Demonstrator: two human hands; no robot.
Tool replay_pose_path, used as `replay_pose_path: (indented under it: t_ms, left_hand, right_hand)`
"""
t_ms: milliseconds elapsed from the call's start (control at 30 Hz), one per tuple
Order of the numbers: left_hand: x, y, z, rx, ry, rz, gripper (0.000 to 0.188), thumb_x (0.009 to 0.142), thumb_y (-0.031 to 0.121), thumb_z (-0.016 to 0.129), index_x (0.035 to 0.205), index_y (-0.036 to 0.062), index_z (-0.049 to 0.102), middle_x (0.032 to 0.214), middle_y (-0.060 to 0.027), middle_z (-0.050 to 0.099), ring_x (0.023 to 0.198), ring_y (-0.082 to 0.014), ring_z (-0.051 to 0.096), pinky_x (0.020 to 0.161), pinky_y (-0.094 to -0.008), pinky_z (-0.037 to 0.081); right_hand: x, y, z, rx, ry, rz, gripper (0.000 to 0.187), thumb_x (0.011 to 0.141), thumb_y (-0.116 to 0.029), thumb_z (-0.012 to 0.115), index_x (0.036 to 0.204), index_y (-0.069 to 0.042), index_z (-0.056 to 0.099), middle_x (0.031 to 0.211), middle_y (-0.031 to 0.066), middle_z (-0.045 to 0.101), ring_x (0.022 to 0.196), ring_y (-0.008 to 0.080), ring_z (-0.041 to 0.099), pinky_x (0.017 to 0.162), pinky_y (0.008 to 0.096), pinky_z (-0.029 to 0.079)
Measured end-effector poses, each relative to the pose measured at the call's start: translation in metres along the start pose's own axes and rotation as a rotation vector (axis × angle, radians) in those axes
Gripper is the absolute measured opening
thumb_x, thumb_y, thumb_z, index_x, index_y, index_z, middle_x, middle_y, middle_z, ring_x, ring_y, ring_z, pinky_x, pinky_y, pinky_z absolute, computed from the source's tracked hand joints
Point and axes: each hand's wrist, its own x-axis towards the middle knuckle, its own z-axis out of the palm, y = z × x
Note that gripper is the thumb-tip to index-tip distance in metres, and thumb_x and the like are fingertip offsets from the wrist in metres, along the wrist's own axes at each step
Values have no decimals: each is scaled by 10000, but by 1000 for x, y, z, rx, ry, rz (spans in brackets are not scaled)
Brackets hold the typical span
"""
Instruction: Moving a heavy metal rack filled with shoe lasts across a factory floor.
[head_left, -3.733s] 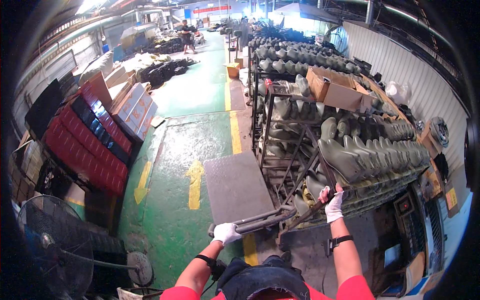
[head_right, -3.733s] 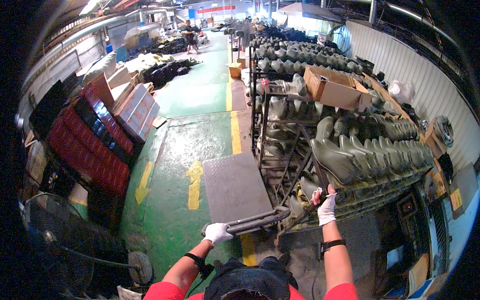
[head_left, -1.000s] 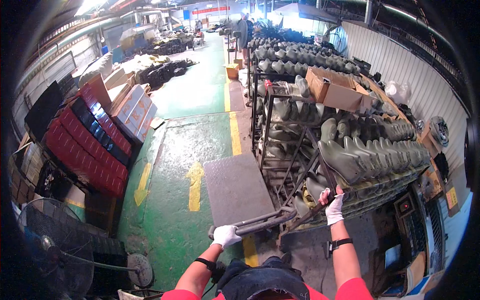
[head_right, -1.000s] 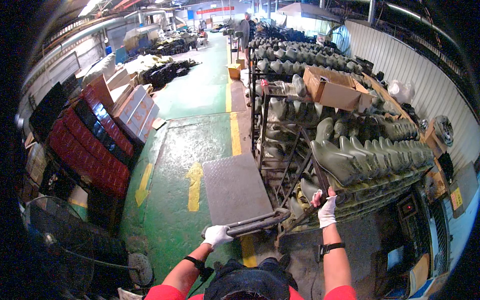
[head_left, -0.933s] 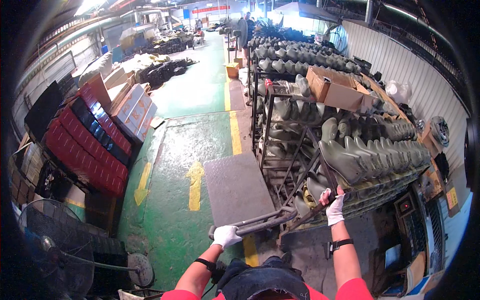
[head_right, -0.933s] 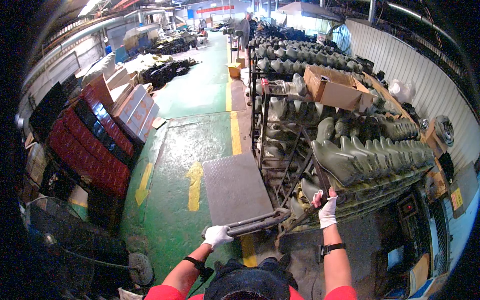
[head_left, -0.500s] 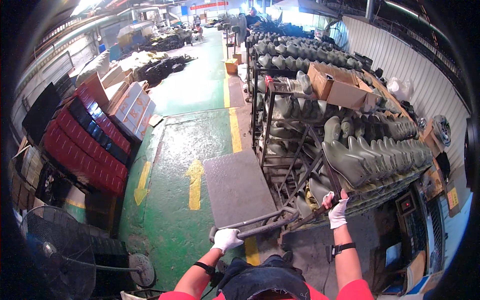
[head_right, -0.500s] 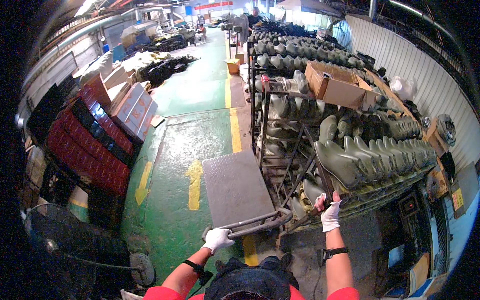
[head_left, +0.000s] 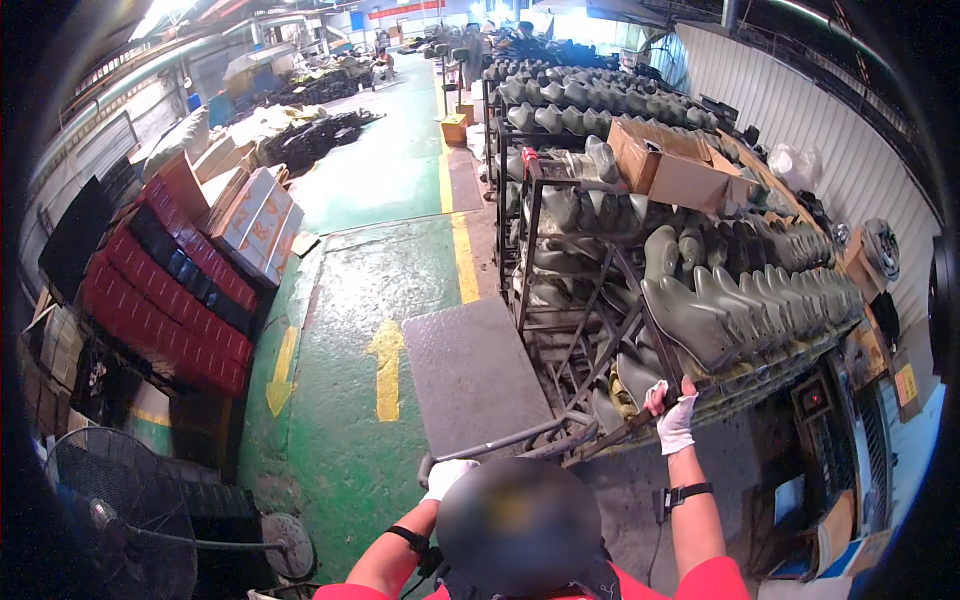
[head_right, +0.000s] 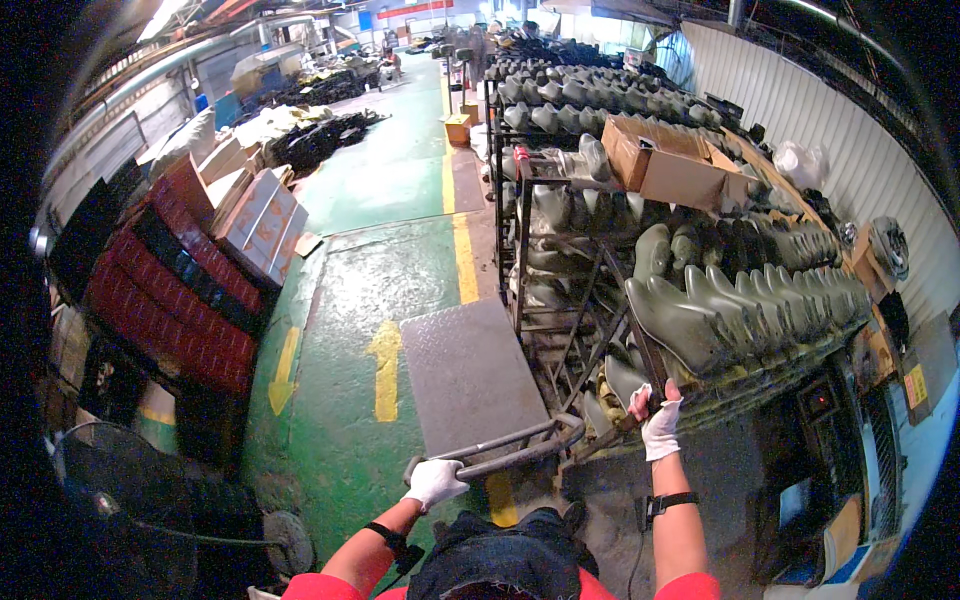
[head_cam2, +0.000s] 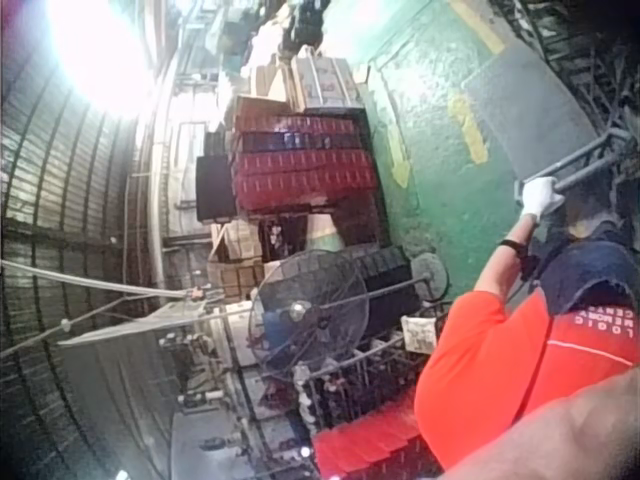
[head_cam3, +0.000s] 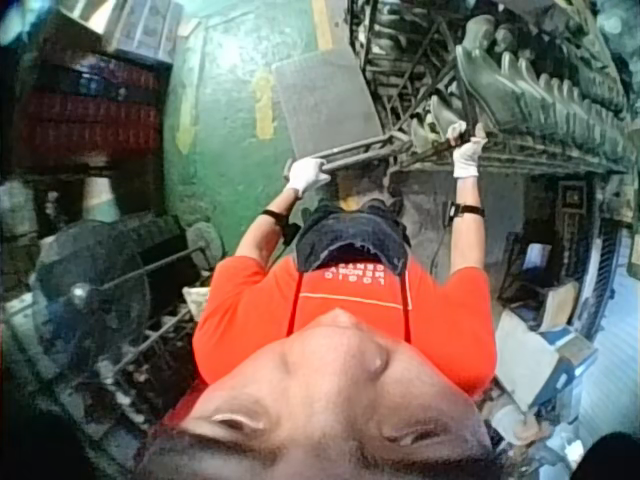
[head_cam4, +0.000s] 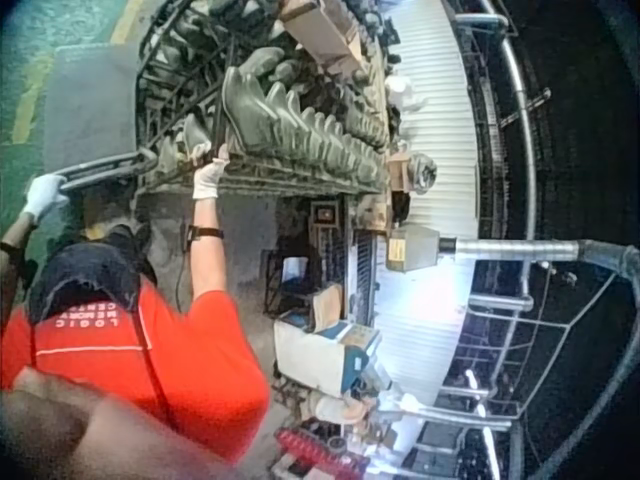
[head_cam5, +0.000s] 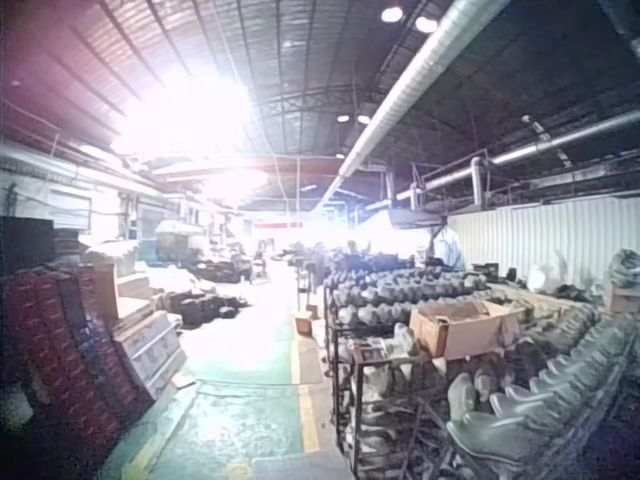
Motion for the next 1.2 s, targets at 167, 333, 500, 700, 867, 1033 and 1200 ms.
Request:
replay_pose_path:
  t_ms: [167, 333, 500, 700, 867, 1033, 1200]
  left_hand:
    - [0, -1, 3, 2, 20, -1, 288, 725, 378, 642, 866, 141, 729, 803, -147, 710, 779, -344, 698, 709, -463, 534]
    - [-2, 0, 2, 9, 42, -4, 295, 727, 374, 642, 890, 148, 736, 812, -138, 713, 790, -339, 698, 719, -455, 537]
    - [-3, 2, 0, 21, 33, -28, 327, 723, 399, 657, 935, 167, 747, 846, -122, 725, 824, -323, 705, 735, -451, 545]
    - [-1, -2, 5, 40, 22, -40, 409, 726, 428, 665, 1034, 167, 732, 845, -148, 724, 783, -338, 709, 698, -447, 545]
    - [0, -2, 9, 42, 40, -54, 427, 724, 451, 660, 1042, 174, 733, 843, -148, 726, 777, -336, 710, 691, -447, 546]
    - [-1, 0, 9, 50, 31, -76, 435, 719, 459, 667, 1044, 178, 733, 844, -148, 726, 773, -337, 711, 688, -449, 547]
    - [-2, -1, 12, 54, 61, -89, 388, 710, 466, 678, 949, 171, 756, 855, -144, 730, 811, -326, 715, 721, -448, 557]
  right_hand:
    - [1, 1, -1, 39, 6, 28, 752, 876, -762, 357, 507, -107, 386, 455, 10, 304, 429, 184, 352, 534, 336, 329]
    - [4, 5, -7, 102, -43, 36, 721, 882, -728, 382, 531, -100, 424, 470, 27, 328, 440, 200, 335, 518, 343, 308]
    - [4, 5, -3, 74, -47, -3, 715, 886, -712, 387, 532, -93, 442, 472, 40, 362, 444, 207, 363, 511, 339, 316]
    - [6, 5, -3, 98, -11, 29, 716, 895, -704, 381, 544, -85, 456, 477, 37, 393, 435, 199, 377, 518, 343, 342]
    - [10, 10, -12, 131, 9, 41, 715, 900, -690, 397, 564, -65, 492, 496, 51, 419, 433, 210, 390, 518, 342, 358]
    - [10, 10, -15, 131, -27, 54, 716, 893, -695, 417, 571, -61, 503, 524, 65, 456, 448, 215, 417, 518, 340, 363]
    - [7, 7, -8, 125, -19, 59, 718, 885, -709, 422, 574, -65, 496, 526, 62, 452, 453, 214, 416, 524, 335, 362]
